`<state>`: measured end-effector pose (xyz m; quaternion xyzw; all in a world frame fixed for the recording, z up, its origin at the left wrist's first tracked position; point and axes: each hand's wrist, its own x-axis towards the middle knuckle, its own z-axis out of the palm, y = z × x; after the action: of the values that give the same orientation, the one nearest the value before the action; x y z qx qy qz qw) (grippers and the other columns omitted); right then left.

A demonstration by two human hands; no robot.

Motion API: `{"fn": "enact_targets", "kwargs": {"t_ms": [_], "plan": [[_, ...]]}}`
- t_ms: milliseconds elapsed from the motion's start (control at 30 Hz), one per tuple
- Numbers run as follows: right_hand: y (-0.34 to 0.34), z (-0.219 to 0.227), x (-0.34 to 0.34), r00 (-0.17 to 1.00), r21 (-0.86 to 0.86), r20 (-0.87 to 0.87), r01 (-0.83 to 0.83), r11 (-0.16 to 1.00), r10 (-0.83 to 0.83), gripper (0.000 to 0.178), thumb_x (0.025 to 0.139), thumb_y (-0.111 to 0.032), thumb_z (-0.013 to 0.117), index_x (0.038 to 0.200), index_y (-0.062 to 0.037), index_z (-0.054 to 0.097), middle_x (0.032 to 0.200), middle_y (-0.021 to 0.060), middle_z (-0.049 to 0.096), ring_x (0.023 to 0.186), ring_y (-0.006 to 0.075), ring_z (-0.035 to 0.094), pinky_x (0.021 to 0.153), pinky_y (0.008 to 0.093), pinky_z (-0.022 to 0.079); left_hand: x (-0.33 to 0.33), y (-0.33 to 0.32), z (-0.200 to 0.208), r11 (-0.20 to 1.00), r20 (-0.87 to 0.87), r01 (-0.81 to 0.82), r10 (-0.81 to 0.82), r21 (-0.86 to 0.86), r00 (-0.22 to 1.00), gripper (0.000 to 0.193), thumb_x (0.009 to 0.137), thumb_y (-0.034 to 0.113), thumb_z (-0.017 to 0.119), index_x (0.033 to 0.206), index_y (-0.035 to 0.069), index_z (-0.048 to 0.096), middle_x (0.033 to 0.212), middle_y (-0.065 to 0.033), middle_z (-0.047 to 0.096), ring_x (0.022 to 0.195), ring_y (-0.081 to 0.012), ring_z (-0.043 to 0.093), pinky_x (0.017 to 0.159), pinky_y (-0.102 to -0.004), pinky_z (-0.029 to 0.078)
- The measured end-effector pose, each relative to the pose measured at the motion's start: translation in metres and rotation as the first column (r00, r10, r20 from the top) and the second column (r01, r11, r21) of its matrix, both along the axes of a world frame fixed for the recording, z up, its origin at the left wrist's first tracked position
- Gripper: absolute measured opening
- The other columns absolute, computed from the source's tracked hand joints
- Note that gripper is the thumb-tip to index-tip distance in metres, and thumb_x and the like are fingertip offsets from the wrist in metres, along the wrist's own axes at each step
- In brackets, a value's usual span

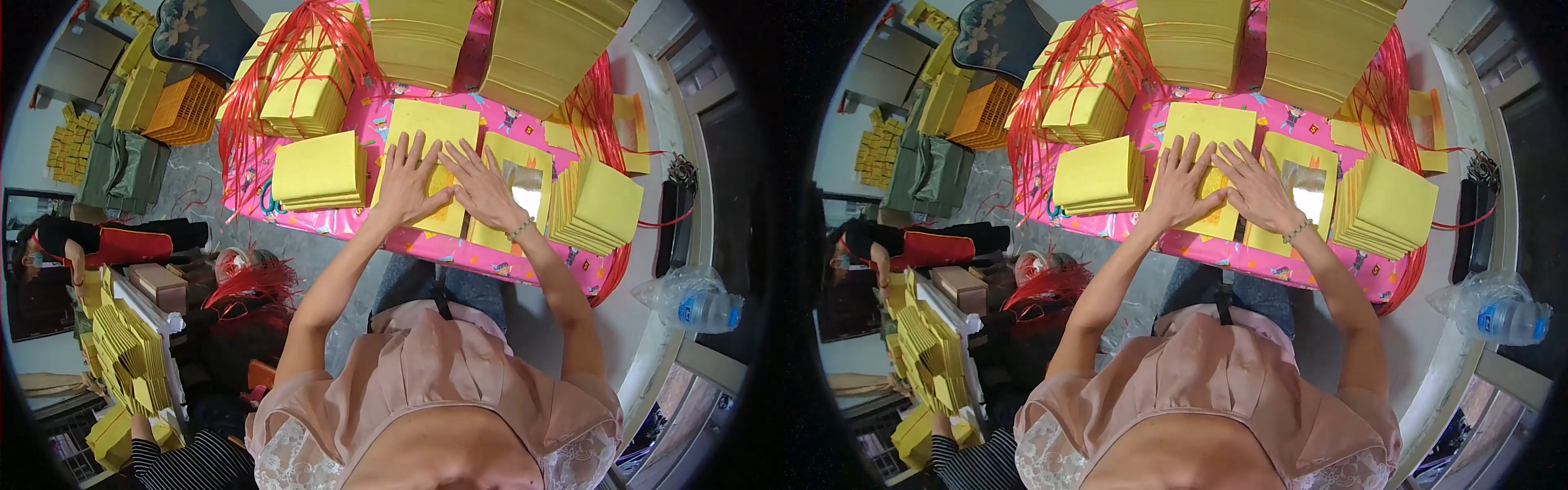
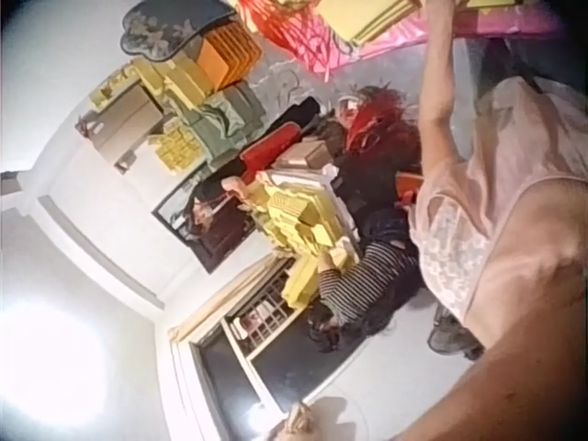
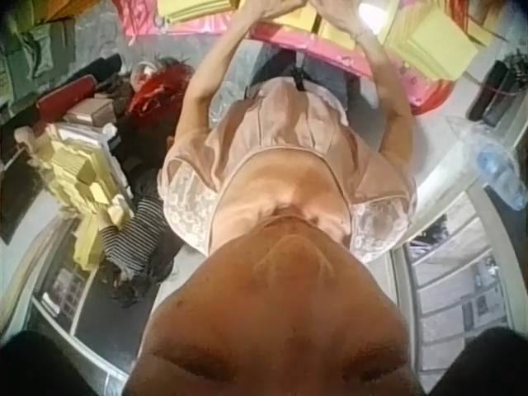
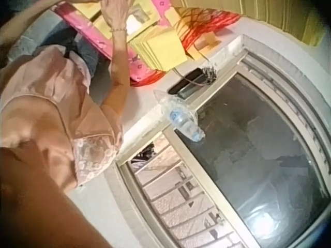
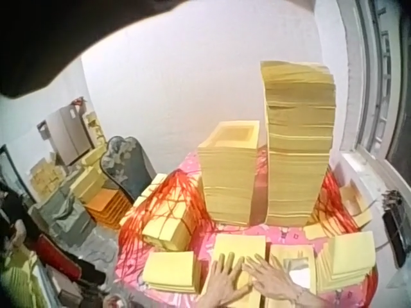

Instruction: Folding and bundling joss paper with red ribbons

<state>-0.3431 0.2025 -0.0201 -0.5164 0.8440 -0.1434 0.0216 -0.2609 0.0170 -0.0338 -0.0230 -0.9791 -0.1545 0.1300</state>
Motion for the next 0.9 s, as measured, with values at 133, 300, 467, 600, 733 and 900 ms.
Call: {"fn": "enact_targets", "kwargs": {"t_ms": [133,300,467,600,733,900], "plan": [[0.002,-0.003,0.000,1.000,-0.010,0.027,-0.001,1.000,0.002,0.062,0.093,-0.033,0.045,0.150,-0.0174,0.025,0.156,0.0055,0.022,0.144,0.0260,0.016,0.116,0.0542,0.009,0.004,-0.002,0.005,0.999,0.026,-0.008,0.007,0.038,1.000,0.087,0.080,0.069,0.051,0.146,0.014,0.035,0.150,-0.0257,0.026,0.140,-0.0466,0.018,0.112,-0.0559,0.016],[0.001,-0.004,0.002,1.000,-0.012,0.031,0.000,1.000,0.001,0.059,0.095,-0.036,0.044,0.149,-0.0210,0.026,0.156,0.0052,0.020,0.145,0.0261,0.014,0.116,0.0540,0.009,0.009,-0.010,-0.001,0.998,0.012,-0.022,0.023,-0.054,1.000,0.088,0.079,0.071,0.050,0.146,0.016,0.035,0.150,-0.0258,0.025,0.140,-0.0463,0.017,0.112,-0.0552,0.018],[0.001,-0.004,0.002,1.000,0.001,0.028,0.000,1.000,0.000,0.057,0.095,-0.037,0.044,0.149,-0.0240,0.029,0.157,0.0053,0.019,0.145,0.0265,0.013,0.116,0.0541,0.009,0.009,-0.010,-0.001,0.999,0.039,-0.023,0.025,-0.042,0.999,0.088,0.079,0.073,0.049,0.146,0.017,0.035,0.151,-0.0253,0.022,0.141,-0.0460,0.016,0.112,-0.0559,0.019],[-0.003,-0.004,0.002,1.000,-0.023,0.020,0.020,1.000,-0.019,0.053,0.096,-0.037,0.043,0.146,-0.0235,0.034,0.156,0.0049,0.022,0.144,0.0262,0.016,0.115,0.0541,0.011,0.007,-0.010,0.000,0.998,0.047,-0.039,0.041,-0.038,0.998,0.087,0.080,0.073,0.048,0.146,0.018,0.036,0.151,-0.0252,0.022,0.141,-0.0454,0.015,0.112,-0.0553,0.018],[-0.007,0.003,0.002,0.998,-0.094,-0.001,0.062,0.994,-0.062,0.047,0.093,-0.033,0.053,0.138,-0.0199,0.048,0.147,0.0060,0.040,0.139,0.0255,0.030,0.113,0.0513,0.020,0.008,-0.010,0.005,0.999,0.062,-0.035,0.033,0.038,0.998,0.079,0.085,0.066,0.048,0.144,0.015,0.040,0.150,-0.0267,0.025,0.141,-0.0455,0.016,0.113,-0.0538,0.019],[-0.016,0.000,-0.015,0.994,-0.259,-0.017,0.101,0.961,-0.109,0.037,0.086,-0.026,0.065,0.120,-0.0133,0.062,0.129,0.0080,0.058,0.124,0.0233,0.049,0.104,0.0466,0.031,0.004,-0.012,0.003,0.961,-0.094,-0.096,0.124,0.259,0.988,0.062,0.089,0.043,0.056,0.138,0.007,0.044,0.143,-0.0299,0.031,0.135,-0.0462,0.025,0.110,-0.0535,0.023]]}}
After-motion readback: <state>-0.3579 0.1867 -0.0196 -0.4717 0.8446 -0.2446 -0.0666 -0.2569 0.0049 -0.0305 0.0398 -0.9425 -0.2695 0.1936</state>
